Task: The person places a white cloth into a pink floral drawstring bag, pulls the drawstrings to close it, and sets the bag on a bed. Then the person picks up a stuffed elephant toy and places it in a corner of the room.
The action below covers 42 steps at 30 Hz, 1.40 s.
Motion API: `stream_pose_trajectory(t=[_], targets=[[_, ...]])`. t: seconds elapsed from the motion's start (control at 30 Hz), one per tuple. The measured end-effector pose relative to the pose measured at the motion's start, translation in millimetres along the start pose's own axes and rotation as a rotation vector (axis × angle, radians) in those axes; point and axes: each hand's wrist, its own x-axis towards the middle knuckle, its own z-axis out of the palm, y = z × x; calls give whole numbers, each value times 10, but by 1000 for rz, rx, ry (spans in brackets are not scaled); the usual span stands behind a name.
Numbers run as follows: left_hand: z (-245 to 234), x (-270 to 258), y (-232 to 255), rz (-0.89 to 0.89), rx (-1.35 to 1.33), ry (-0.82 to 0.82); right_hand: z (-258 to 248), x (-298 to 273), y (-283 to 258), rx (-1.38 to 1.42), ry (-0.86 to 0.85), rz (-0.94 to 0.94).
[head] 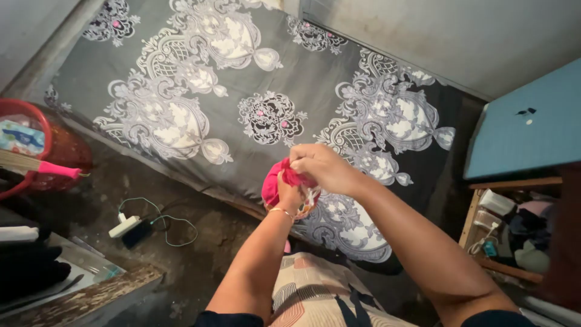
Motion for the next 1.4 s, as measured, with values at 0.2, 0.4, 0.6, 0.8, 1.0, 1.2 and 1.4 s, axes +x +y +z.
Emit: stream_pose_trajectory(t=[0.2, 0.4, 0.6, 0.8, 1.0, 1.2, 1.4], targets=[[66, 13, 443, 279, 1230, -69, -563, -90, 264, -49, 332, 44], [125, -71, 1476, 962, 1510, -578, -1663, -606, 961, 607, 532, 248], [784, -500, 2005, 765, 1922, -591, -2073, -986, 1264, 775, 590, 172], [1386, -382, 2649, 355, 1709, -384, -1638, -1204, 1265, 857, 447, 97], [1911, -474, 2908, 256, 1072, -409, -632, -1154, 1490, 1083, 197, 146], [2357, -845, 2749, 653, 1061, -594, 424, -478, 1280, 1179, -328, 10], [2450, -1240, 2625, 103, 1029, -408, 679, 768, 1490, 750, 329, -24]])
